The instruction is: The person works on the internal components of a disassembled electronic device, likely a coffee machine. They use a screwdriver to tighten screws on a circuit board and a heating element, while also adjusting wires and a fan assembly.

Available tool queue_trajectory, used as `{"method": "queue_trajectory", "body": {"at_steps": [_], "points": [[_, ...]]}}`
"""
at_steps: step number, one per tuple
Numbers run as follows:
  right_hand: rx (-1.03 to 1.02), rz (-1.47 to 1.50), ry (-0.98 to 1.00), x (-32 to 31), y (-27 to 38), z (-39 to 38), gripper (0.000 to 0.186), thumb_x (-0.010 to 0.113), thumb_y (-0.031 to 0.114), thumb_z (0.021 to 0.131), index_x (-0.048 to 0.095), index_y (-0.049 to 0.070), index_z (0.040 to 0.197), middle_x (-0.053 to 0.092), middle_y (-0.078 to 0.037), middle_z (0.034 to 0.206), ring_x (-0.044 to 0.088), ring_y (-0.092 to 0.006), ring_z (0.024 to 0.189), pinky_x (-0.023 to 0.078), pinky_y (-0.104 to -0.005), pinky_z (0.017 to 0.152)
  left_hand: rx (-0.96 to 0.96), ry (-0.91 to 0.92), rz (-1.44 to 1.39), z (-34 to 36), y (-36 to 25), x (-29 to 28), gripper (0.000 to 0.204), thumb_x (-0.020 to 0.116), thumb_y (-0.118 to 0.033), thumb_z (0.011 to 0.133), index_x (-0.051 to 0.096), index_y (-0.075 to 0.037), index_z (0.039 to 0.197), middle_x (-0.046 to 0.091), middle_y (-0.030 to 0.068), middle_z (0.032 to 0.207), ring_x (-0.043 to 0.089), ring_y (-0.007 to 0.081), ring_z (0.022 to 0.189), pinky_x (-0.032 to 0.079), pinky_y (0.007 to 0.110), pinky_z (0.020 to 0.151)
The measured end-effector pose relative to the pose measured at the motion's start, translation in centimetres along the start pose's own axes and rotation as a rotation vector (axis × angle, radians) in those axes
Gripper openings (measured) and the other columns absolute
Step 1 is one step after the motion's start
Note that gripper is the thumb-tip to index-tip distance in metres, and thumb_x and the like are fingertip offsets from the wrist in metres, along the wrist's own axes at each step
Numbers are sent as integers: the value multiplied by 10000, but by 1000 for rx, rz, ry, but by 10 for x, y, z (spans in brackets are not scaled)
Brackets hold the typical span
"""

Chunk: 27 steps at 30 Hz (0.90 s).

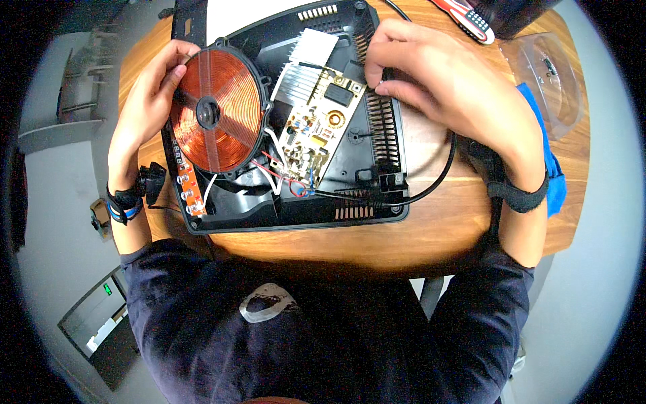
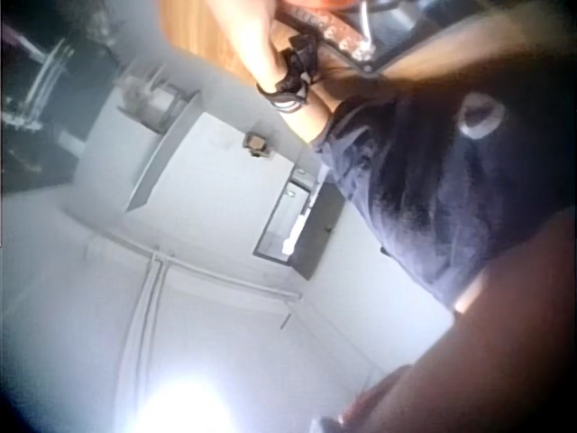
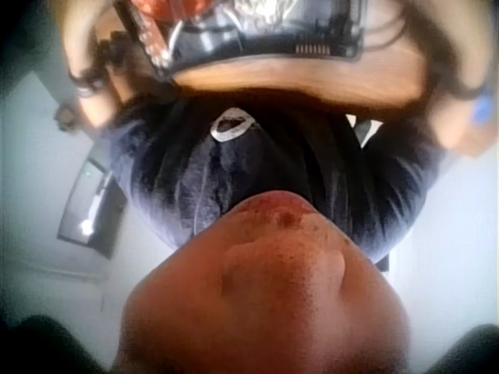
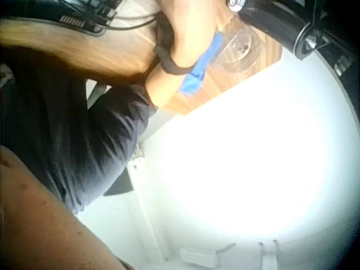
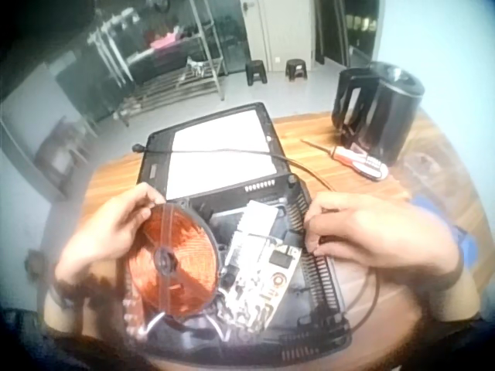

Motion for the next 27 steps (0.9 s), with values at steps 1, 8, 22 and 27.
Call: {"method": "queue_trajectory", "body": {"at_steps": [1, 8, 22, 27], "points": [[19, -14, -3, 1, 1, 0, 142, 752, 22, 984, 643, -4, 1073, 672, -163, 1068, 687, -384, 1014, 556, -444, 911, 11, 7, -16, 1, 0, 1, 224, 517, -55, 1192, 652, -73, 1370, 764, 105, 1157, 718, 193, 1067, 553, 333, 995], [83, -243, -3, 5, 15, 13, 152, 777, 17, 979, 663, 37, 1078, 707, -116, 1140, 690, -366, 1079, 558, -424, 918, 16, 61, -202, 12, 24, 1, 263, 453, -23, 1206, 597, -23, 1427, 695, 55, 1295, 654, 124, 1261, 491, 304, 1150], [74, -260, 150, 28, 6, 50, 209, 770, 25, 987, 562, 5, 984, 633, -177, 897, 664, -406, 917, 526, -482, 813, -5, -95, -189, -4, -46, 11, 158, 479, 52, 1148, 568, -33, 1247, 634, 92, 1109, 611, 169, 1096, 528, 335, 1013], [73, -241, 220, 25, 8, 57, 213, 749, 24, 1001, 537, 6, 983, 618, -192, 874, 643, -429, 870, 506, -494, 781, -81, -95, -131, 2, -51, 5, 135, 488, 40, 1149, 569, -29, 1232, 628, 93, 1096, 608, 177, 1084, 521, 334, 1018]]}}
Point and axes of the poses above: each hand's wrist, its own z-axis towards the middle knuckle, its own x-axis out of the palm, y = z × x, the point moved 1 cm from there along z, towards the middle knuckle
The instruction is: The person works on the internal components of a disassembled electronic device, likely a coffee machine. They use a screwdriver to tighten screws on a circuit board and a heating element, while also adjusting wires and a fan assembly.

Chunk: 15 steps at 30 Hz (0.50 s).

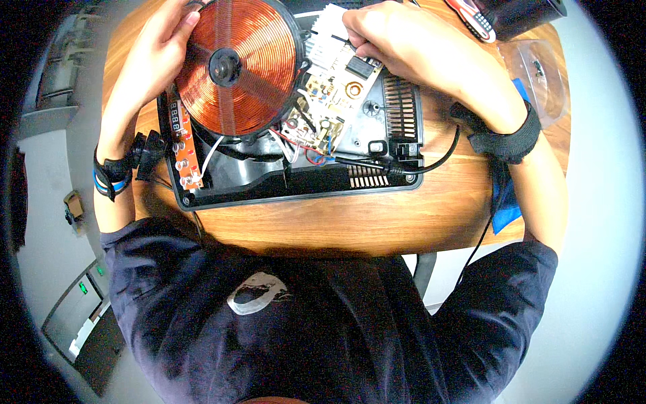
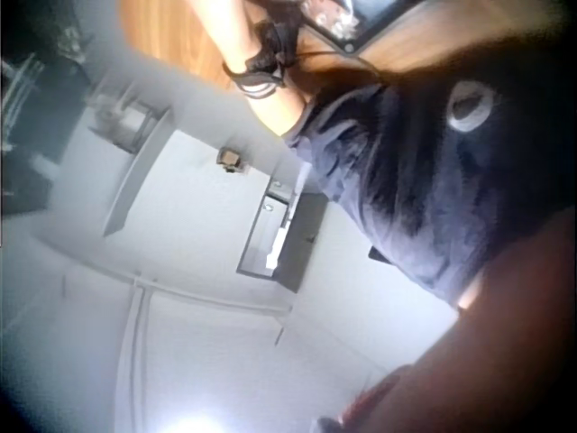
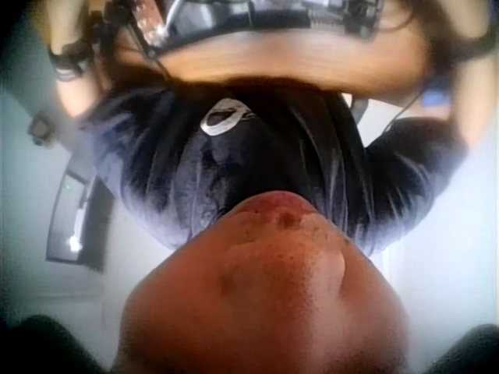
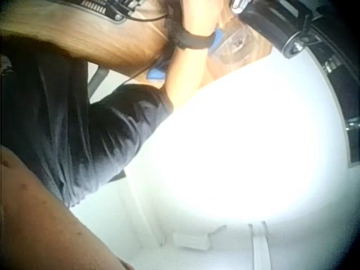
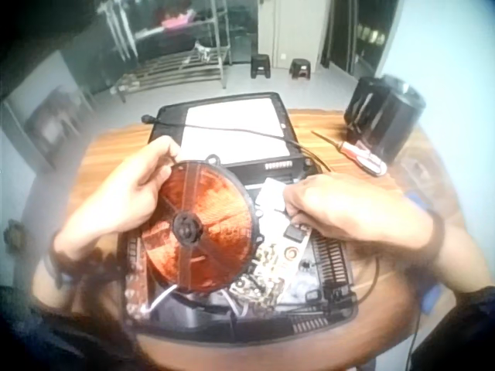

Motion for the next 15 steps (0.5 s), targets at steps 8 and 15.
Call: {"method": "queue_trajectory", "body": {"at_steps": [8, 15], "points": [[-61, 52, 33, -7, -3, -3, 182, 700, 29, 1054, 519, 11, 1043, 608, -169, 938, 633, -377, 881, 502, -475, 810, 87, -4, -60, -1, 9, -1, 119, 490, 35, 1156, 577, -18, 1217, 622, 85, 1093, 598, 166, 1084, 515, 325, 1024], [5, 93, 92, -20, -10, -2, 153, 686, 61, 1093, 541, 12, 1090, 643, -147, 959, 658, -340, 899, 531, -447, 841, 101, 7, -114, -2, 2, -3, 129, 494, 9, 1168, 597, -22, 1240, 646, 90, 1117, 612, 171, 1106, 518, 334, 1043]]}}
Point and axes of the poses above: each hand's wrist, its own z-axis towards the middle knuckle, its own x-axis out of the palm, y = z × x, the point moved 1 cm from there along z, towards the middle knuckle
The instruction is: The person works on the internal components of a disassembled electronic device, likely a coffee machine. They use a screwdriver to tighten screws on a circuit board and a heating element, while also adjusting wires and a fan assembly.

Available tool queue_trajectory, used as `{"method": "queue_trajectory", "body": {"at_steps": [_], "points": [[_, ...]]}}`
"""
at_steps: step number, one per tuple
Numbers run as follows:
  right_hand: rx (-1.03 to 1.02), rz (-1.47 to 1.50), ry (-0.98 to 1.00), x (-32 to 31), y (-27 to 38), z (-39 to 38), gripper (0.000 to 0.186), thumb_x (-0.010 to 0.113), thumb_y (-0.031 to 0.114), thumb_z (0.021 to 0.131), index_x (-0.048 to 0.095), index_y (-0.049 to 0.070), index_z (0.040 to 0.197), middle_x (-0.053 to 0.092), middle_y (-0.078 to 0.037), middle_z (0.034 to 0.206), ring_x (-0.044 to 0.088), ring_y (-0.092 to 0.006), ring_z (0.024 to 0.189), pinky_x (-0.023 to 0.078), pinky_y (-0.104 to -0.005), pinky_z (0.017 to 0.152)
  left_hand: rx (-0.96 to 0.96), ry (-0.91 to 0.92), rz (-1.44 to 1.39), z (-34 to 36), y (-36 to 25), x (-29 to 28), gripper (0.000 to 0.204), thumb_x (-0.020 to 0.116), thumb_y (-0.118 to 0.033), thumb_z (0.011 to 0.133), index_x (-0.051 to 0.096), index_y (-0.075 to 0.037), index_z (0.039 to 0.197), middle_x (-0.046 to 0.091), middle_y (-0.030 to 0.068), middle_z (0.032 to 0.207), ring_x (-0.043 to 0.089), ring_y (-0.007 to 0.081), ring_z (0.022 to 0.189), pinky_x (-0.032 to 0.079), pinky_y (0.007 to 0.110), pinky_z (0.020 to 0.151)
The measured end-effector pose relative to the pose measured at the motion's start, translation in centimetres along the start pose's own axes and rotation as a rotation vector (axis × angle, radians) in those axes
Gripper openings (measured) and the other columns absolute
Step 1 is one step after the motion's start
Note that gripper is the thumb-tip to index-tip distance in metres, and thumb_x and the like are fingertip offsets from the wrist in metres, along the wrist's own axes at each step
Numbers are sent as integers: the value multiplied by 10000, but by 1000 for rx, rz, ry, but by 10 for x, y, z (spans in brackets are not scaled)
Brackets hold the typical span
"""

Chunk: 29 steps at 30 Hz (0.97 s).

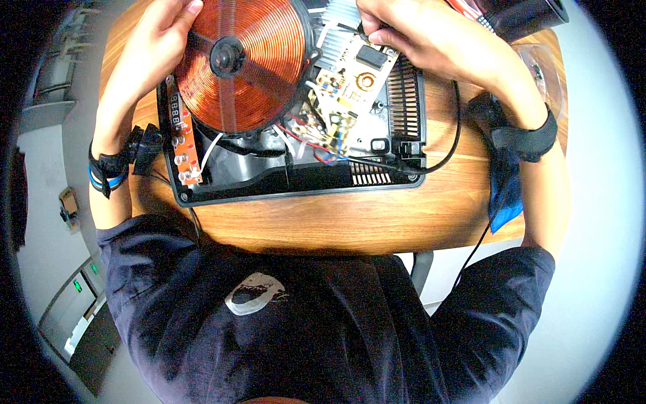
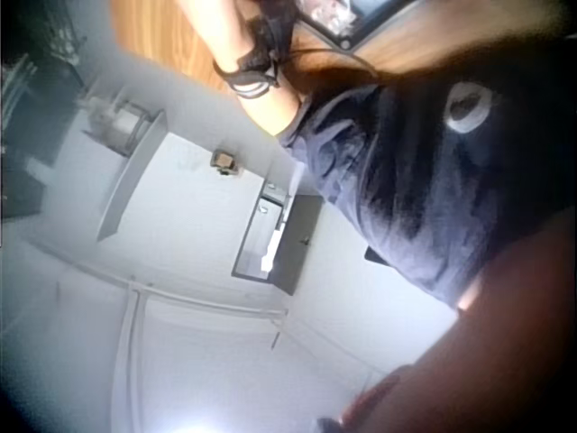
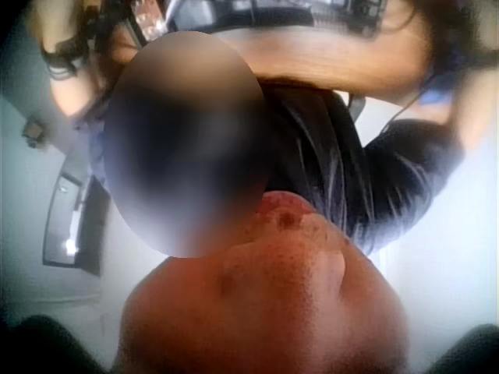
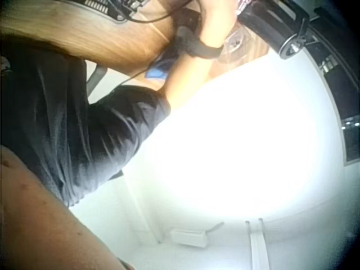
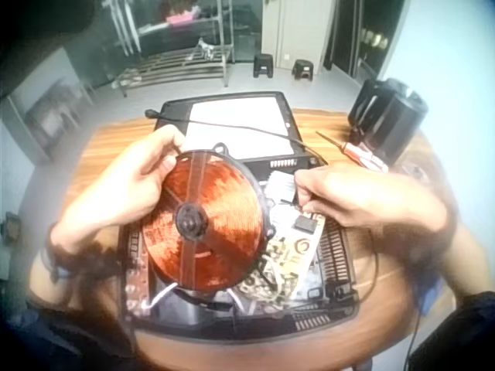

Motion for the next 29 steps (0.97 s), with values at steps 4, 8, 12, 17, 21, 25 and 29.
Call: {"method": "queue_trajectory", "body": {"at_steps": [4, 8, 12, 17, 21, 25, 29], "points": [[80, 135, 133, -21, 13, 8, 138, 721, 86, 1053, 606, 11, 1067, 633, -140, 986, 660, -275, 919, 557, -404, 850, 1, -32, 146, -5, -11, 8, 132, 504, -10, 1168, 608, -29, 1248, 664, 120, 1129, 636, 210, 1123, 518, 355, 1056], [-9, 102, 102, -20, 8, 17, 154, 683, 117, 1085, 594, 11, 1016, 633, -148, 913, 658, -294, 867, 546, -428, 825, 29, -68, 202, -10, -14, 13, 133, 507, -15, 1162, 609, -25, 1246, 665, 139, 1125, 647, 226, 1117, 523, 365, 1054], [-107, 61, 126, -11, -5, 26, 137, 666, 98, 1083, 596, 6, 1010, 641, -185, 902, 662, -336, 853, 548, -439, 813, -72, 89, 136, -9, -13, 9, 131, 515, -15, 1156, 607, -20, 1250, 667, 140, 1116, 653, 225, 1109, 531, 368, 1045], [-167, 165, 161, 2, -7, 35, 113, 636, 81, 1089, 615, -10, 1026, 665, -210, 933, 679, -357, 884, 554, -439, 820, -64, 56, 110, -18, -6, 11, 140, 518, 29, 1148, 617, -3, 1241, 691, 125, 1107, 664, 213, 1113, 540, 355, 1036], [-270, 118, 82, 7, -6, 33, 121, 589, 65, 1105, 635, -30, 1045, 690, -212, 978, 687, -359, 914, 571, -419, 853, -103, 75, 50, -21, -6, 10, 151, 532, 18, 1150, 650, 16, 1246, 723, 129, 1125, 682, 203, 1113, 549, 341, 1036], [-111, 294, 58, 5, -3, 31, 191, 551, 86, 1117, 668, -59, 1076, 744, -235, 1093, 707, -378, 1025, 575, -422, 975, -86, 85, 104, -19, -5, 9, 175, 551, -20, 1158, 675, 26, 1272, 750, 133, 1154, 695, 196, 1124, 556, 333, 1040], [-234, 129, 116, -3, -4, 34, 211, 562, 97, 1118, 710, -47, 1161, 747, -270, 1173, 722, -349, 1142, 555, -439, 1096, -123, 129, 88, -15, -4, 6, 208, 565, -40, 1160, 686, 19, 1319, 765, 138, 1190, 701, 209, 1140, 558, 347, 1056]]}}
Point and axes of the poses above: each hand's wrist, its own z-axis towards the middle knuckle, its own x-axis out of the palm, y = z × x, the point moved 1 cm from there along z, towards the middle knuckle
